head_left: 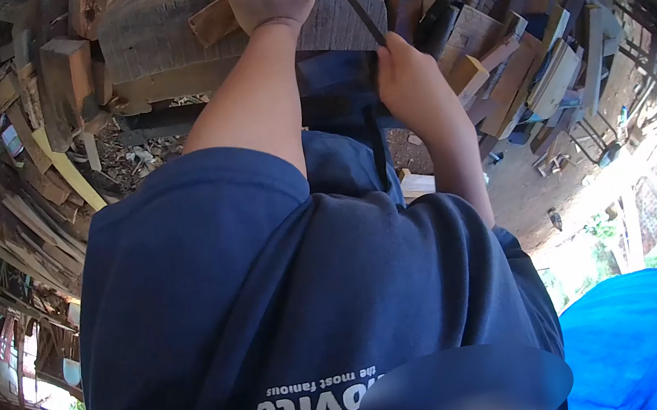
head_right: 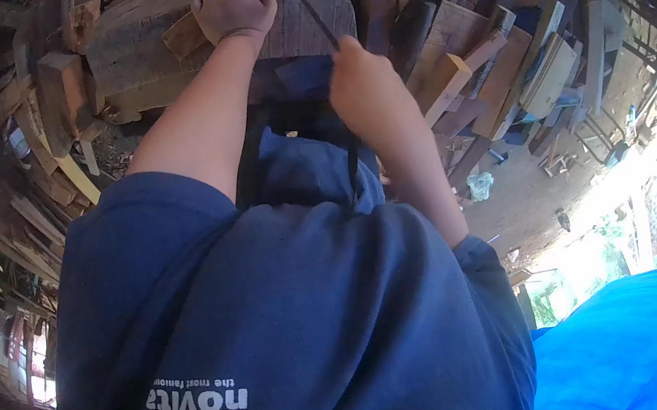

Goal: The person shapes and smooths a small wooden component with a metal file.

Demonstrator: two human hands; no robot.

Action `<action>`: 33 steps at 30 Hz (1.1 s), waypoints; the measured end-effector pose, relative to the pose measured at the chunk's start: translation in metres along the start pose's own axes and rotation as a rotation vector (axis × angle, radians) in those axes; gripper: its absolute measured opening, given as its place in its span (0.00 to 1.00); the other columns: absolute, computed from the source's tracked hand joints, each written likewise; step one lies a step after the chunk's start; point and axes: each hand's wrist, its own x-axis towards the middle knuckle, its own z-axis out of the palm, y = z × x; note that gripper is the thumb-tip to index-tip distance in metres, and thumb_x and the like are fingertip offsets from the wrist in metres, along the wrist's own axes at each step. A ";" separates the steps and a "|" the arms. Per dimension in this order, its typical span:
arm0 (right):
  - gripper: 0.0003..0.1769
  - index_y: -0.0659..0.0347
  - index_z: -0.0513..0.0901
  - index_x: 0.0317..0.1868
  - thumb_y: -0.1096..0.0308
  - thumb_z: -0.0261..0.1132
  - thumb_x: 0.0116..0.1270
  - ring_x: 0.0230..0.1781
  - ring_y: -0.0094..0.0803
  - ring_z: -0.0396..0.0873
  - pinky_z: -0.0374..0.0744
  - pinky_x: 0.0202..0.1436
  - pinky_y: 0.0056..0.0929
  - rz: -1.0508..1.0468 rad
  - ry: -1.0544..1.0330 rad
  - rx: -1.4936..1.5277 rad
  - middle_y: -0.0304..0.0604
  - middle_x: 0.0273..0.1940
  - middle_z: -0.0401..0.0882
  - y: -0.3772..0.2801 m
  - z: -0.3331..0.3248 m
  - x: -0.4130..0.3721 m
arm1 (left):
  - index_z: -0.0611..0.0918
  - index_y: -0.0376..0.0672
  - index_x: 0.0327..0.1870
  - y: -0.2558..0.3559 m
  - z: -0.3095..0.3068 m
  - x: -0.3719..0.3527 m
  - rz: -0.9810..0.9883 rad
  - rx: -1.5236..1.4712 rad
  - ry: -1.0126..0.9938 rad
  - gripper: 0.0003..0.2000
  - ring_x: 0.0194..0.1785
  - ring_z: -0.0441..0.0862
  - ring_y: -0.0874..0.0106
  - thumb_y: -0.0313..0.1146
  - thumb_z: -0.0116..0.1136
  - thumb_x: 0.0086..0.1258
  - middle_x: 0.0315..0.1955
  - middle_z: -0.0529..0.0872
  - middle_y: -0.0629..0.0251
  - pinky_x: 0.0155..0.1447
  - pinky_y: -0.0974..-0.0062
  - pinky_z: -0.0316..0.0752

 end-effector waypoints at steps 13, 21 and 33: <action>0.08 0.64 0.73 0.45 0.71 0.52 0.69 0.45 0.67 0.80 0.77 0.51 0.59 -0.016 -0.017 -0.023 0.67 0.39 0.83 0.001 0.000 -0.004 | 0.82 0.55 0.37 -0.005 0.015 0.000 0.001 0.022 0.133 0.07 0.46 0.80 0.65 0.41 0.52 0.66 0.37 0.84 0.72 0.52 0.57 0.69; 0.13 0.65 0.76 0.47 0.64 0.52 0.74 0.45 0.69 0.77 0.75 0.46 0.60 -0.156 0.109 -0.012 0.70 0.38 0.80 -0.015 0.030 0.084 | 0.82 0.54 0.37 -0.007 0.021 -0.002 0.027 0.031 0.192 0.08 0.45 0.80 0.65 0.41 0.51 0.67 0.37 0.84 0.72 0.51 0.58 0.69; 0.11 0.64 0.74 0.47 0.66 0.51 0.73 0.45 0.67 0.80 0.77 0.49 0.60 -0.040 -0.008 -0.018 0.67 0.40 0.82 -0.003 0.010 0.020 | 0.82 0.54 0.41 -0.005 0.016 -0.002 -0.022 0.056 0.096 0.09 0.49 0.80 0.64 0.41 0.49 0.68 0.40 0.84 0.71 0.53 0.58 0.69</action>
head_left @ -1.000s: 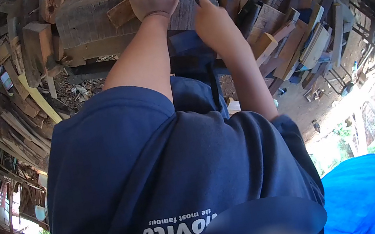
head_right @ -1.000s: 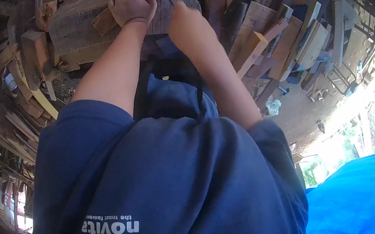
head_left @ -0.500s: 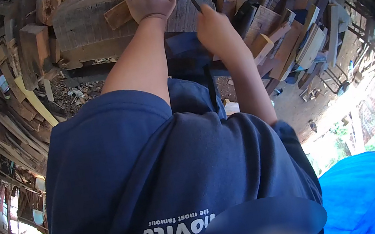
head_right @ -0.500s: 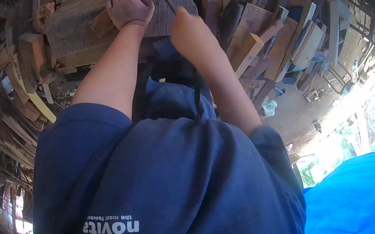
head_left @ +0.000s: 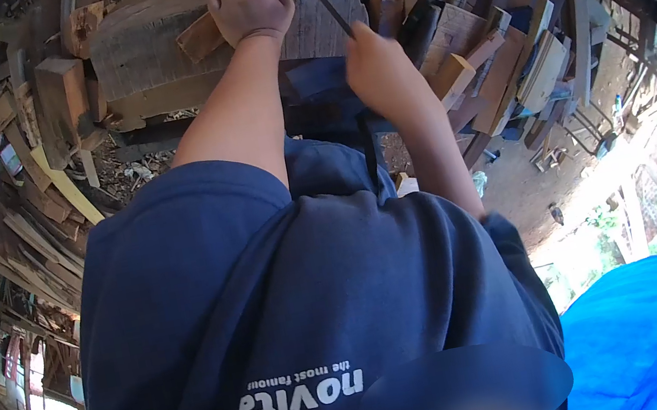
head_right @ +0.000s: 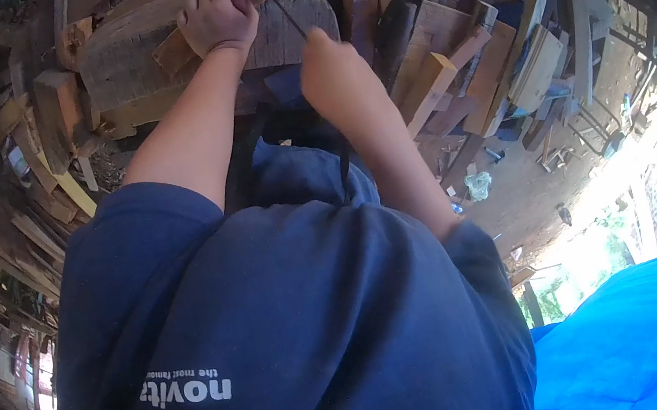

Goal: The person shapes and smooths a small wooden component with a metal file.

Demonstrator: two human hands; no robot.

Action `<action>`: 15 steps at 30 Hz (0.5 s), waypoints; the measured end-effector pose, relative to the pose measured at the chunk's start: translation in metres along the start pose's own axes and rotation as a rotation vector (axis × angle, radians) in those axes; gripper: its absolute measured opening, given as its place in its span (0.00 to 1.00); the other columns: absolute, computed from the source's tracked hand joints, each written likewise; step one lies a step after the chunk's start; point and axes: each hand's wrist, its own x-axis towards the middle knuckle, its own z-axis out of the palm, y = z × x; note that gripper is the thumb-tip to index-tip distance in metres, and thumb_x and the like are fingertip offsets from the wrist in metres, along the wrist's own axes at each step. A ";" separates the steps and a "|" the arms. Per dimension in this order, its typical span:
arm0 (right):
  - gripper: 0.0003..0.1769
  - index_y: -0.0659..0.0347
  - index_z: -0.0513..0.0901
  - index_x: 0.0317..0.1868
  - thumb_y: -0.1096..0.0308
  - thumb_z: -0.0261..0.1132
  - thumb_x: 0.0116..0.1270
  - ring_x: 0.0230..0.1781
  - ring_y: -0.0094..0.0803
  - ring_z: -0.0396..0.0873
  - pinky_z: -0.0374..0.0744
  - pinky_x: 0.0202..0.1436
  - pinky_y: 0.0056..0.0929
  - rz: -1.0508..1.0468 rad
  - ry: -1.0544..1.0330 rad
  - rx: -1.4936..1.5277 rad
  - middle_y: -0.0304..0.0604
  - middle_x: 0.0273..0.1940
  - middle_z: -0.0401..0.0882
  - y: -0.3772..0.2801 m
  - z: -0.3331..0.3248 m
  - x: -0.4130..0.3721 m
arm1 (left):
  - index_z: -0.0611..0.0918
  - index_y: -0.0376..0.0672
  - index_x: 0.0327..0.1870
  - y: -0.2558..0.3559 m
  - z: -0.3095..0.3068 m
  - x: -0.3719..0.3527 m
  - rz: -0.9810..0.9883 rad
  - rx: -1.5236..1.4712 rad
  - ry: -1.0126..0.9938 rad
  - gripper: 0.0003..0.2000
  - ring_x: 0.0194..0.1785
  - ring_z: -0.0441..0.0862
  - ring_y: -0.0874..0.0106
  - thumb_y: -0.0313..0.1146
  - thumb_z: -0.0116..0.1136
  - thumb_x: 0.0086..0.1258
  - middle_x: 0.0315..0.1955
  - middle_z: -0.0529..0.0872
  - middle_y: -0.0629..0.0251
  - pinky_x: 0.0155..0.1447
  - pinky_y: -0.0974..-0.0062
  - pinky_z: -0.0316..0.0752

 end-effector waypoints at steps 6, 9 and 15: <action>0.11 0.64 0.74 0.47 0.67 0.52 0.71 0.46 0.66 0.80 0.78 0.51 0.59 -0.053 0.008 -0.060 0.69 0.42 0.82 -0.009 -0.008 0.011 | 0.81 0.53 0.37 0.000 0.002 0.000 0.025 -0.007 0.071 0.07 0.45 0.80 0.65 0.41 0.52 0.66 0.36 0.83 0.71 0.52 0.58 0.67; 0.13 0.68 0.74 0.46 0.65 0.50 0.75 0.47 0.68 0.77 0.75 0.50 0.58 0.062 -0.101 -0.010 0.71 0.40 0.80 -0.004 -0.030 -0.036 | 0.81 0.53 0.37 0.000 -0.001 0.000 0.044 0.006 0.068 0.07 0.45 0.80 0.65 0.41 0.52 0.66 0.36 0.82 0.71 0.52 0.58 0.67; 0.13 0.70 0.74 0.42 0.66 0.51 0.74 0.44 0.67 0.78 0.76 0.47 0.56 -0.058 -0.098 -0.011 0.71 0.38 0.80 0.002 -0.021 -0.003 | 0.81 0.53 0.36 0.000 0.004 -0.001 0.043 0.023 0.084 0.06 0.44 0.79 0.65 0.40 0.53 0.65 0.36 0.82 0.71 0.51 0.58 0.67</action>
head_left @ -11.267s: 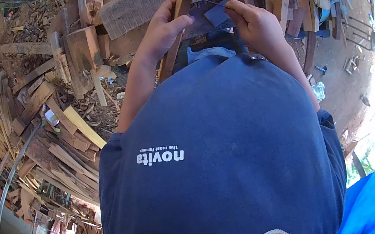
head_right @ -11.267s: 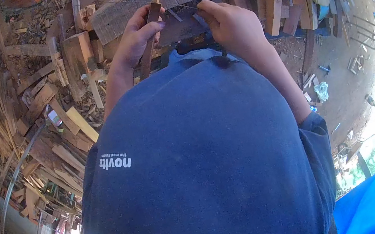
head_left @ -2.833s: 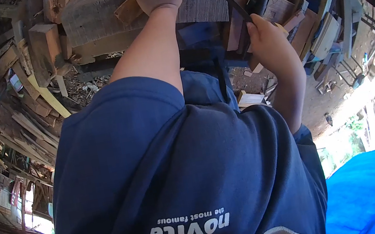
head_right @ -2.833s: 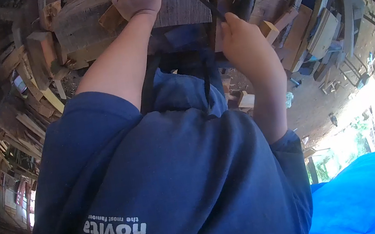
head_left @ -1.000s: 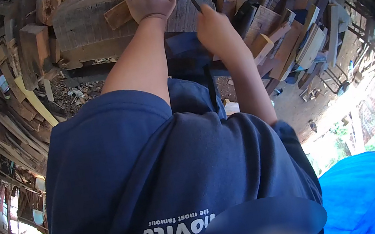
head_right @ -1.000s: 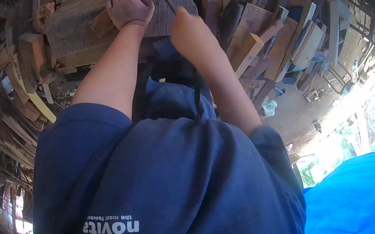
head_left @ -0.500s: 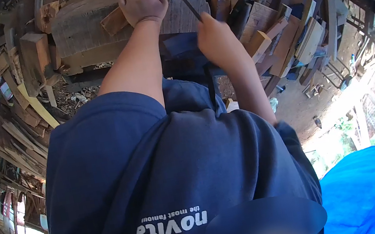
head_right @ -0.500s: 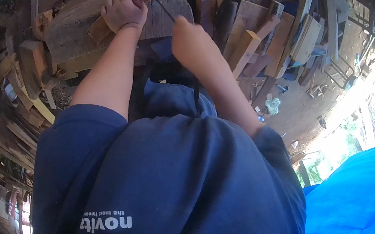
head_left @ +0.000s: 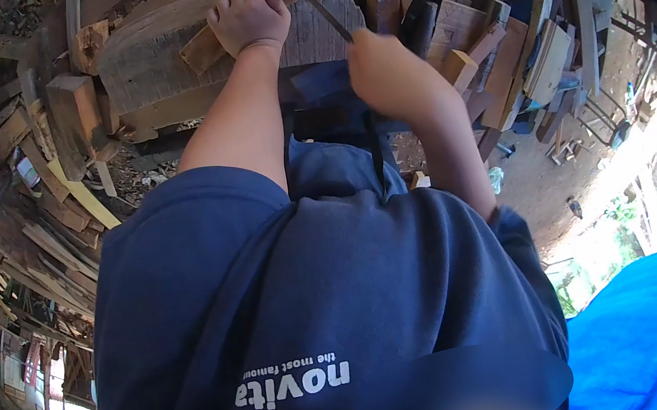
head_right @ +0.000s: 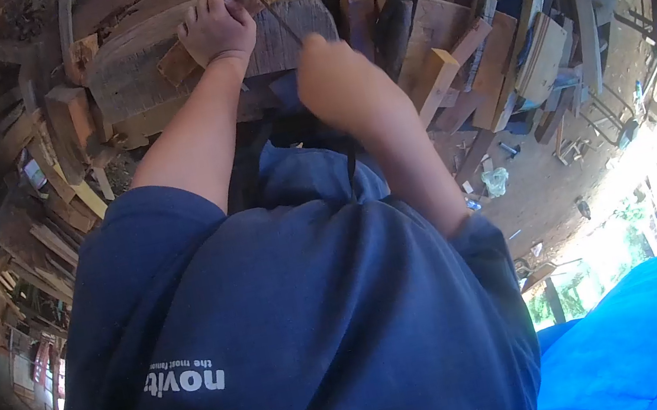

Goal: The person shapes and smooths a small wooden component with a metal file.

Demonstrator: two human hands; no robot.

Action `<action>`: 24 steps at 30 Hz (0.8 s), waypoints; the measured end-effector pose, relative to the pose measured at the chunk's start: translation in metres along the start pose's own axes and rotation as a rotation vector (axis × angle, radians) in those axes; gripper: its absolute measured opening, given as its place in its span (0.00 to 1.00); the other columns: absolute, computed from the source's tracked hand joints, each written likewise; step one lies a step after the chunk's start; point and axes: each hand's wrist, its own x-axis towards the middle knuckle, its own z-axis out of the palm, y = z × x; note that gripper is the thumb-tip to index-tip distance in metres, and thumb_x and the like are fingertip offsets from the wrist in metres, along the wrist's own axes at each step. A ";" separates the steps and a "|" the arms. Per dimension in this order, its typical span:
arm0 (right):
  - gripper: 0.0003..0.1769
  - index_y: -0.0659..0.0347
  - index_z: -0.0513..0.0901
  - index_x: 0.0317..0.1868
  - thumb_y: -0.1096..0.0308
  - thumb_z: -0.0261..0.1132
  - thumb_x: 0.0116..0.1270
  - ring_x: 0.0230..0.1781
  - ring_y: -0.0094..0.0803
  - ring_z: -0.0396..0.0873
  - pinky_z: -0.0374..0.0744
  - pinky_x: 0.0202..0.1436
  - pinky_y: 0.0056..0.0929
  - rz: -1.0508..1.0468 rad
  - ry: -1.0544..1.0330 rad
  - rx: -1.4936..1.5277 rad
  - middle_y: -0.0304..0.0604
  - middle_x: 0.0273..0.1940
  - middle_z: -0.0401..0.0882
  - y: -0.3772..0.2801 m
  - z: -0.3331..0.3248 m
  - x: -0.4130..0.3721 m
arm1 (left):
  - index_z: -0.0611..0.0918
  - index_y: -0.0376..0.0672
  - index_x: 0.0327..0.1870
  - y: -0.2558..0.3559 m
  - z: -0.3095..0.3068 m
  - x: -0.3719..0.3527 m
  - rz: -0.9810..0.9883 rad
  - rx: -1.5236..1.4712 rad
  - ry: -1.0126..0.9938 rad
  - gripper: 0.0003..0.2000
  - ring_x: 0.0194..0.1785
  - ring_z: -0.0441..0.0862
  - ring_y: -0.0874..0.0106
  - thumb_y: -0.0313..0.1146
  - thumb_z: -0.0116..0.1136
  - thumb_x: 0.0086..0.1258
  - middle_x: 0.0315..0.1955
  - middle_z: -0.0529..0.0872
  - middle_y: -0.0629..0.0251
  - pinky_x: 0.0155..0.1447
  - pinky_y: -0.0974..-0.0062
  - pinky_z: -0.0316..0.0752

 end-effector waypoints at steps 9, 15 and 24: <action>0.13 0.69 0.74 0.43 0.65 0.51 0.75 0.44 0.67 0.79 0.77 0.46 0.57 0.062 -0.014 -0.035 0.69 0.39 0.81 -0.007 -0.003 -0.042 | 0.81 0.55 0.42 -0.001 -0.001 0.000 -0.025 -0.037 -0.078 0.10 0.50 0.79 0.63 0.41 0.48 0.68 0.41 0.84 0.71 0.55 0.56 0.67; 0.14 0.68 0.74 0.45 0.64 0.49 0.75 0.43 0.68 0.79 0.76 0.48 0.59 0.075 -0.007 0.005 0.70 0.38 0.81 -0.002 0.002 -0.015 | 0.80 0.53 0.36 0.000 0.001 0.000 0.030 0.015 0.028 0.06 0.43 0.79 0.64 0.40 0.53 0.65 0.35 0.82 0.71 0.48 0.58 0.67; 0.13 0.69 0.73 0.43 0.65 0.50 0.74 0.42 0.67 0.80 0.77 0.48 0.57 0.073 -0.010 -0.024 0.70 0.38 0.81 -0.002 0.000 -0.035 | 0.82 0.54 0.42 0.001 -0.003 0.000 -0.002 0.003 -0.058 0.09 0.49 0.79 0.64 0.41 0.49 0.68 0.40 0.84 0.71 0.53 0.57 0.68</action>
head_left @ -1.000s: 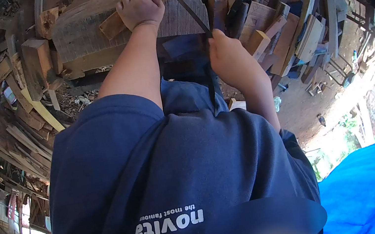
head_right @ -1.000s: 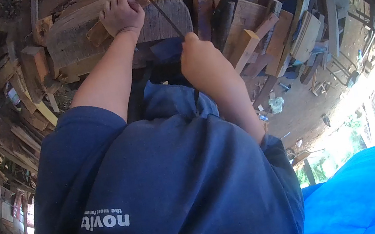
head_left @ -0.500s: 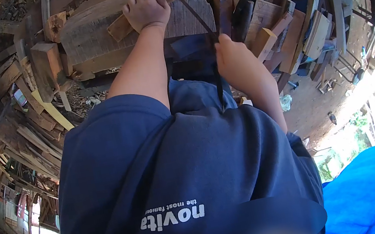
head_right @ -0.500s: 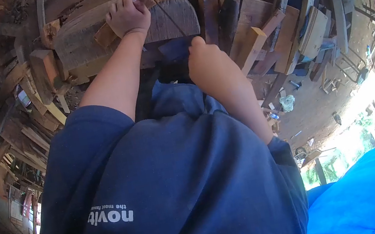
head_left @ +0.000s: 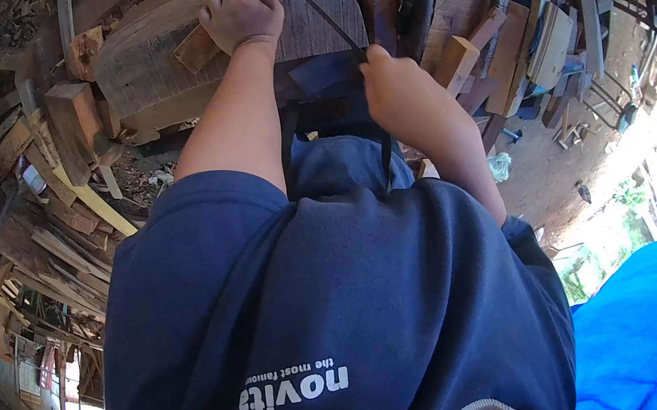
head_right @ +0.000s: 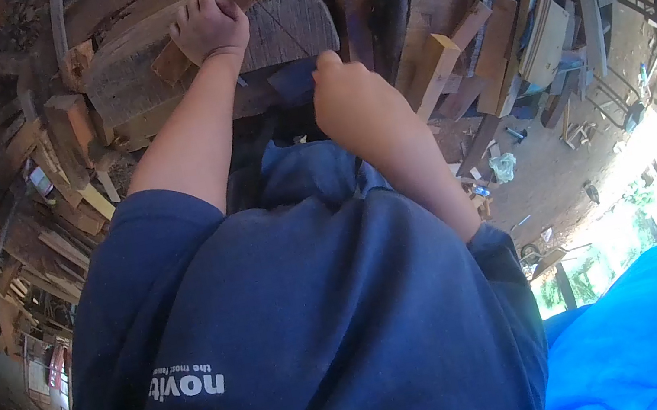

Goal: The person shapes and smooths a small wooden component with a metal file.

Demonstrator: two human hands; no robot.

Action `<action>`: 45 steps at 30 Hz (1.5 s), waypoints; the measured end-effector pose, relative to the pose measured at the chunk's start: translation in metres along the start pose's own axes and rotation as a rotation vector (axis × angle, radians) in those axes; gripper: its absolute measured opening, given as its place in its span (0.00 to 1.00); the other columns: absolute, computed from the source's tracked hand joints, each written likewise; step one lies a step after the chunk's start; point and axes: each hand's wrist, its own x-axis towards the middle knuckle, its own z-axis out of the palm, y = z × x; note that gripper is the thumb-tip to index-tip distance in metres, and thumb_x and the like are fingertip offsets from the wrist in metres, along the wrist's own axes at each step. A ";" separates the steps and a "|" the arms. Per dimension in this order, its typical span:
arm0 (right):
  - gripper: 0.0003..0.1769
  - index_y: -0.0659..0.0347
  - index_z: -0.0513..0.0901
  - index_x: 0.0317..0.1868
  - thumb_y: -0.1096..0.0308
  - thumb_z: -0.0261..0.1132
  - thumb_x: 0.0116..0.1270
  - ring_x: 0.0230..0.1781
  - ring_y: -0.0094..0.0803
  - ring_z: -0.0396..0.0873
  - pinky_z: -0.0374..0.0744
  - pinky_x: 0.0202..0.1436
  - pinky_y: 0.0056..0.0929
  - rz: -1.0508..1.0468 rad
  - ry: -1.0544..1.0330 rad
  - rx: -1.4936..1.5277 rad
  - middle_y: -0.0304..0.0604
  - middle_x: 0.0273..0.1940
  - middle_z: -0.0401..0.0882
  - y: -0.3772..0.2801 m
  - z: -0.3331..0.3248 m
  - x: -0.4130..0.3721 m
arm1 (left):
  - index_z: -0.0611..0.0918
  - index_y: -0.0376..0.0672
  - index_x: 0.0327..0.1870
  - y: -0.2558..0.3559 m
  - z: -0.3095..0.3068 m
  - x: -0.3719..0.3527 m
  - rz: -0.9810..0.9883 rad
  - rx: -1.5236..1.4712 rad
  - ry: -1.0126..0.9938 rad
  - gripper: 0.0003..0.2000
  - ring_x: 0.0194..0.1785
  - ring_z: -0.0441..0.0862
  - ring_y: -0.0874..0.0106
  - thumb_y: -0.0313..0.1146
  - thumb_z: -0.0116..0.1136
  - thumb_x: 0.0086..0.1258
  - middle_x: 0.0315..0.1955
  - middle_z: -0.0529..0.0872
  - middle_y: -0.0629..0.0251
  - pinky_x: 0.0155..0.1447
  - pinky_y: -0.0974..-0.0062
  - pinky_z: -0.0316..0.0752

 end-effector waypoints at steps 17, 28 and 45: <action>0.16 0.71 0.75 0.46 0.63 0.50 0.76 0.42 0.66 0.81 0.78 0.48 0.57 0.083 -0.020 -0.014 0.68 0.37 0.82 -0.002 -0.010 -0.013 | 0.80 0.54 0.36 -0.003 0.009 -0.002 0.016 -0.007 0.086 0.06 0.45 0.80 0.65 0.41 0.53 0.64 0.36 0.82 0.72 0.49 0.59 0.67; 0.15 0.70 0.74 0.43 0.63 0.50 0.76 0.41 0.68 0.80 0.77 0.47 0.58 0.018 0.022 -0.076 0.70 0.37 0.81 -0.009 -0.011 -0.013 | 0.81 0.54 0.37 -0.003 0.004 0.002 0.021 -0.004 0.063 0.06 0.43 0.79 0.66 0.41 0.54 0.65 0.36 0.82 0.73 0.49 0.60 0.67; 0.16 0.70 0.74 0.42 0.63 0.48 0.76 0.28 0.53 0.83 0.80 0.31 0.47 -0.231 -0.048 -0.330 0.60 0.31 0.82 -0.024 -0.039 -0.015 | 0.80 0.54 0.37 -0.003 0.002 -0.001 0.006 -0.041 0.062 0.07 0.44 0.80 0.67 0.43 0.56 0.63 0.37 0.82 0.73 0.52 0.60 0.69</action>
